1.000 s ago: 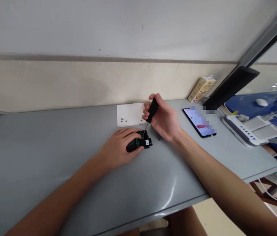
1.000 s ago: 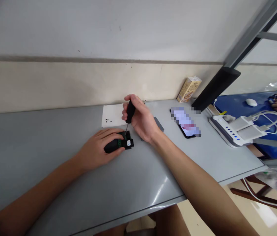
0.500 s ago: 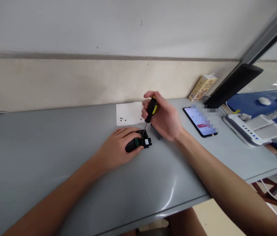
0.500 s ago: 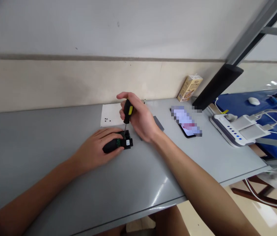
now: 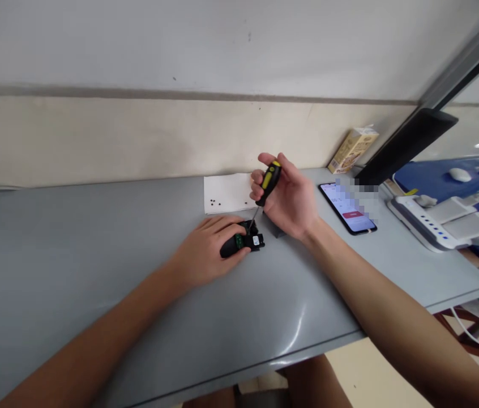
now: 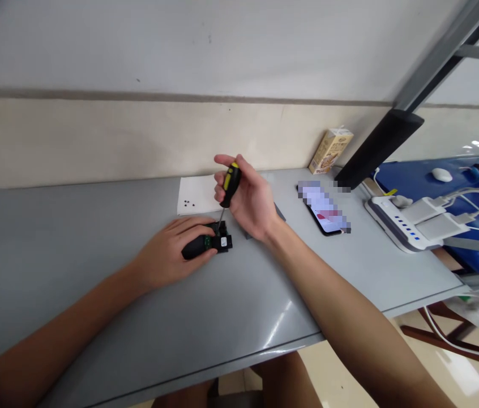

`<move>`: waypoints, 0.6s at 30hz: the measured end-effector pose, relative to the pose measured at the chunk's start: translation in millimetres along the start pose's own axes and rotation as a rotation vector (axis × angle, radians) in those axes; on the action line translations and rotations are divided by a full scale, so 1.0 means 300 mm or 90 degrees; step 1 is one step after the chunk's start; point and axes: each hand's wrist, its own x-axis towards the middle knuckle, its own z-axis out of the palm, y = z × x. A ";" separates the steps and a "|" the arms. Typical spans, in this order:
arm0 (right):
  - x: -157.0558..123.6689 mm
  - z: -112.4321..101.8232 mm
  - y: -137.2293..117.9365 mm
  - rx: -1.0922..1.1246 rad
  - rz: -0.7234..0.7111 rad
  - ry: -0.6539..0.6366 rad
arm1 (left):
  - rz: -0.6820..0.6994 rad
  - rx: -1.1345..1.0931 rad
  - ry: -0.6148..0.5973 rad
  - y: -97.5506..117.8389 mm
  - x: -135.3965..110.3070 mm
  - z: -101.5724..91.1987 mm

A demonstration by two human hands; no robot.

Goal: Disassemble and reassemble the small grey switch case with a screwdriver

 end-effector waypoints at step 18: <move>-0.006 0.013 -0.005 -0.004 0.003 0.024 | -0.007 -0.004 0.000 0.000 0.000 0.002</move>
